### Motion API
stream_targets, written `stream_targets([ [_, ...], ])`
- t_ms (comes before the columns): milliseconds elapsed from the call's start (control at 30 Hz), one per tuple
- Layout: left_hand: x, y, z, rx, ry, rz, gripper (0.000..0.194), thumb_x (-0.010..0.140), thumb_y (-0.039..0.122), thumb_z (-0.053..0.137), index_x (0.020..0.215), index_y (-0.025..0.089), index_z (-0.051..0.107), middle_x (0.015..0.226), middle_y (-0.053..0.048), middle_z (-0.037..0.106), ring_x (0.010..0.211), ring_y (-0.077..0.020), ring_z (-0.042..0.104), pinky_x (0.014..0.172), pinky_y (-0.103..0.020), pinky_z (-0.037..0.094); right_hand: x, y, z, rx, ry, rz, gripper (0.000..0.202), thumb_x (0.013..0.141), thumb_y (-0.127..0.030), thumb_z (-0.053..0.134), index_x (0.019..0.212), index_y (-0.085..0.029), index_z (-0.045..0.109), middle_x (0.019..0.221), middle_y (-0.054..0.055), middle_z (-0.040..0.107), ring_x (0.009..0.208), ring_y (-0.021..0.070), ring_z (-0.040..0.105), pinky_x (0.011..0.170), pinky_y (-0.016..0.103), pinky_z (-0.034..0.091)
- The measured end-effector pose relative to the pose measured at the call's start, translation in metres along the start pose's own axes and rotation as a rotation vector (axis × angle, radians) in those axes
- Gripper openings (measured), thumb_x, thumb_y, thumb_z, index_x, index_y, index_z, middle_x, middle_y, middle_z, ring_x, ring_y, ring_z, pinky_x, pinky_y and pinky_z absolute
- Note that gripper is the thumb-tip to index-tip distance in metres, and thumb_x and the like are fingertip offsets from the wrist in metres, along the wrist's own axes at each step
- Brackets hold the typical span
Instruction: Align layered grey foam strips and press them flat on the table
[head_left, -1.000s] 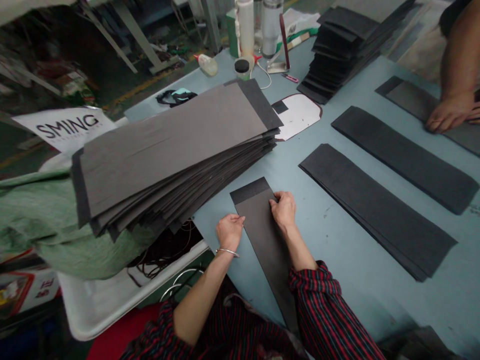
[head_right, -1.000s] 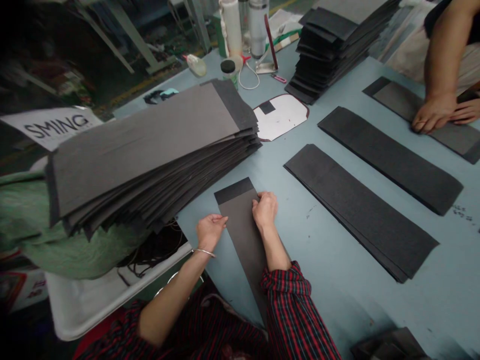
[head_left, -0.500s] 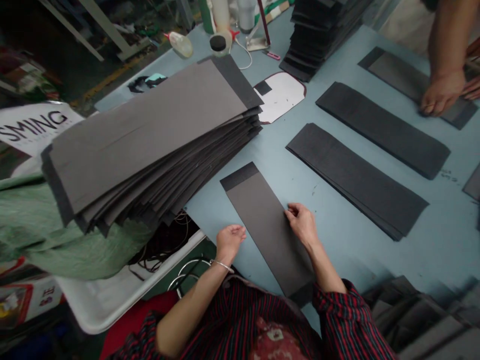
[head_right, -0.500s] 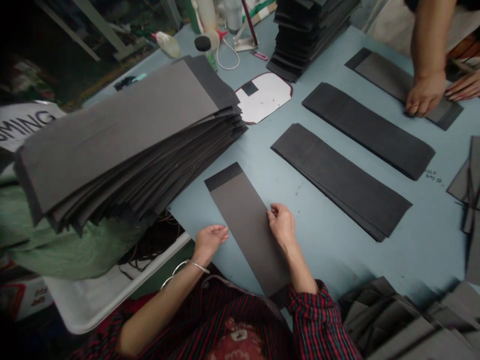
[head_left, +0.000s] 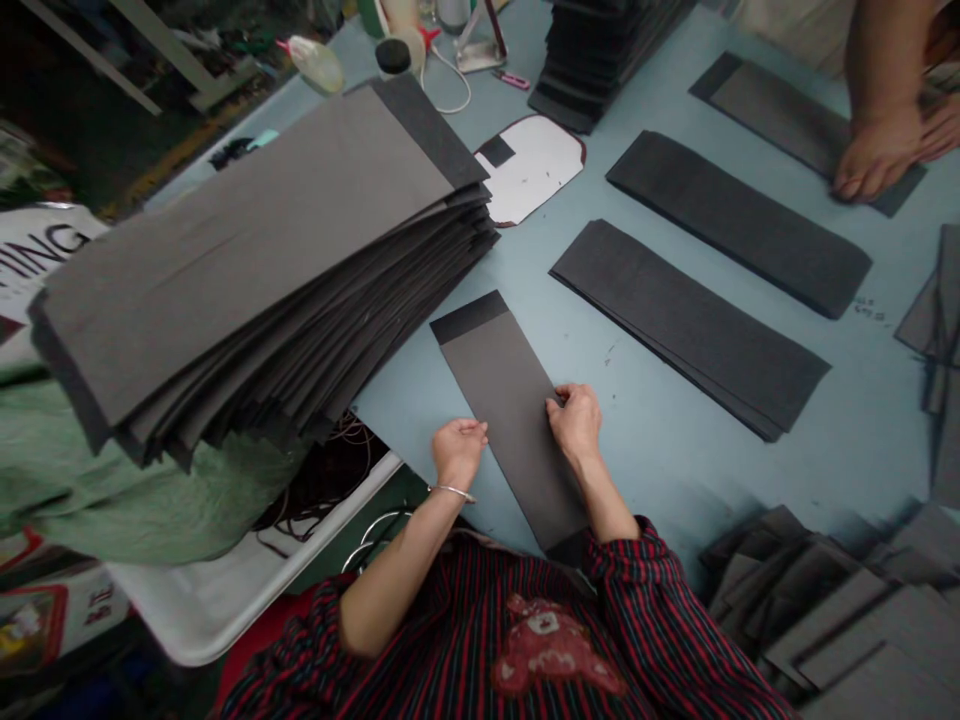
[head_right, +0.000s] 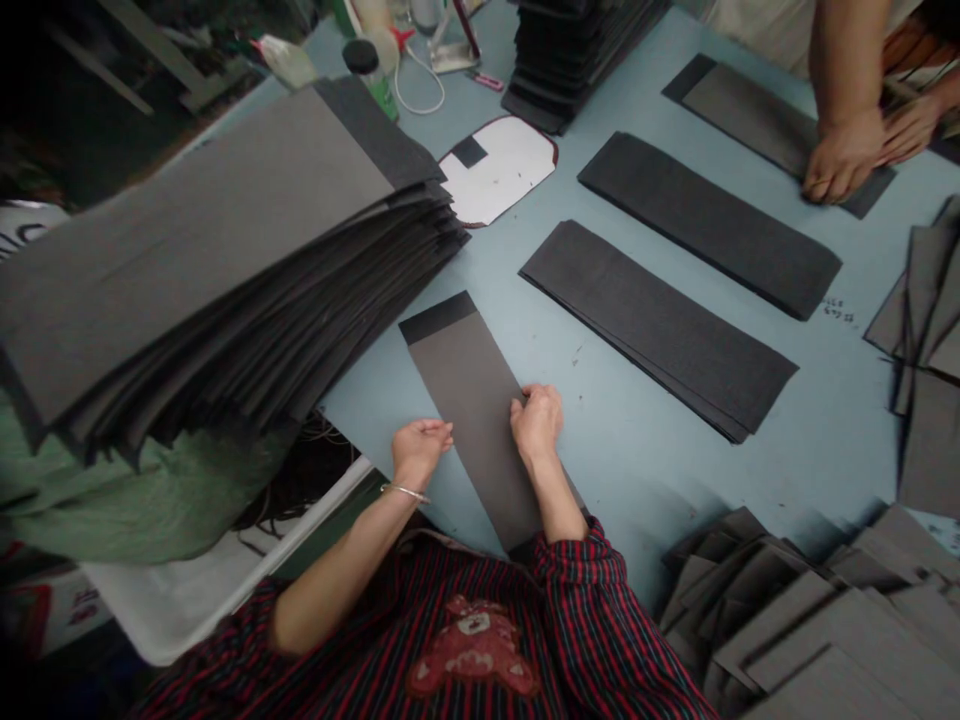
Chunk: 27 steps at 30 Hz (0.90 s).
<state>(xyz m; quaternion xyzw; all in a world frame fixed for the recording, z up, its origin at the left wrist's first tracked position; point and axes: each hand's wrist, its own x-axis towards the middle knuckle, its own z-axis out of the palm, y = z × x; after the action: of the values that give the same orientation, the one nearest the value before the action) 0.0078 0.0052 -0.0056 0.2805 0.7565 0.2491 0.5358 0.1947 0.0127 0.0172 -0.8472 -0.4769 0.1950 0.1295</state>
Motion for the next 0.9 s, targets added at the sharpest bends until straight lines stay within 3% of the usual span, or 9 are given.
stream_targets([
  [333, 0.017, 0.006, 0.001, 0.042, -0.004, 0.032, 0.015, 0.068, 0.028, 0.072, 0.075, 0.017, 0.065, 0.070, -0.005, 0.070, 0.065, -0.0180, 0.068, 0.065, -0.028, 0.054, 0.007, -0.006, 0.002, 0.034, 0.041, 0.011, 0.023, 0.077, -0.025, 0.060, 0.097, -0.016, 0.065, 0.096, 0.010, 0.059, 0.093, 0.0235, 0.052, 0.083, 0.036, 0.041],
  [500, -0.004, -0.002, -0.005, 0.003, -0.058, 0.011, 0.016, 0.069, 0.028, 0.072, 0.076, 0.015, 0.065, 0.068, -0.006, 0.069, 0.065, -0.0185, 0.068, 0.065, -0.029, 0.055, -0.008, 0.008, -0.008, 0.021, -0.004, -0.061, 0.027, 0.078, -0.028, 0.059, 0.102, -0.015, 0.063, 0.098, 0.010, 0.059, 0.094, 0.0239, 0.052, 0.083, 0.036, 0.041],
  [667, -0.033, -0.021, -0.002, -0.031, -0.105, -0.040, 0.015, 0.068, 0.026, 0.071, 0.075, 0.014, 0.065, 0.066, -0.005, 0.068, 0.060, -0.0175, 0.067, 0.060, -0.028, 0.055, -0.029, 0.019, -0.011, -0.037, -0.013, -0.026, 0.029, 0.078, -0.028, 0.061, 0.104, -0.015, 0.062, 0.101, 0.011, 0.059, 0.096, 0.0247, 0.052, 0.084, 0.035, 0.041],
  [900, -0.035, -0.026, 0.005, -0.026, -0.075, -0.059, 0.019, 0.065, 0.028, 0.074, 0.075, 0.014, 0.065, 0.066, -0.005, 0.068, 0.058, -0.0168, 0.066, 0.057, -0.026, 0.054, -0.031, 0.020, -0.005, -0.026, 0.021, 0.013, 0.027, 0.076, -0.027, 0.062, 0.100, -0.015, 0.063, 0.098, 0.011, 0.059, 0.094, 0.0243, 0.051, 0.084, 0.036, 0.040],
])
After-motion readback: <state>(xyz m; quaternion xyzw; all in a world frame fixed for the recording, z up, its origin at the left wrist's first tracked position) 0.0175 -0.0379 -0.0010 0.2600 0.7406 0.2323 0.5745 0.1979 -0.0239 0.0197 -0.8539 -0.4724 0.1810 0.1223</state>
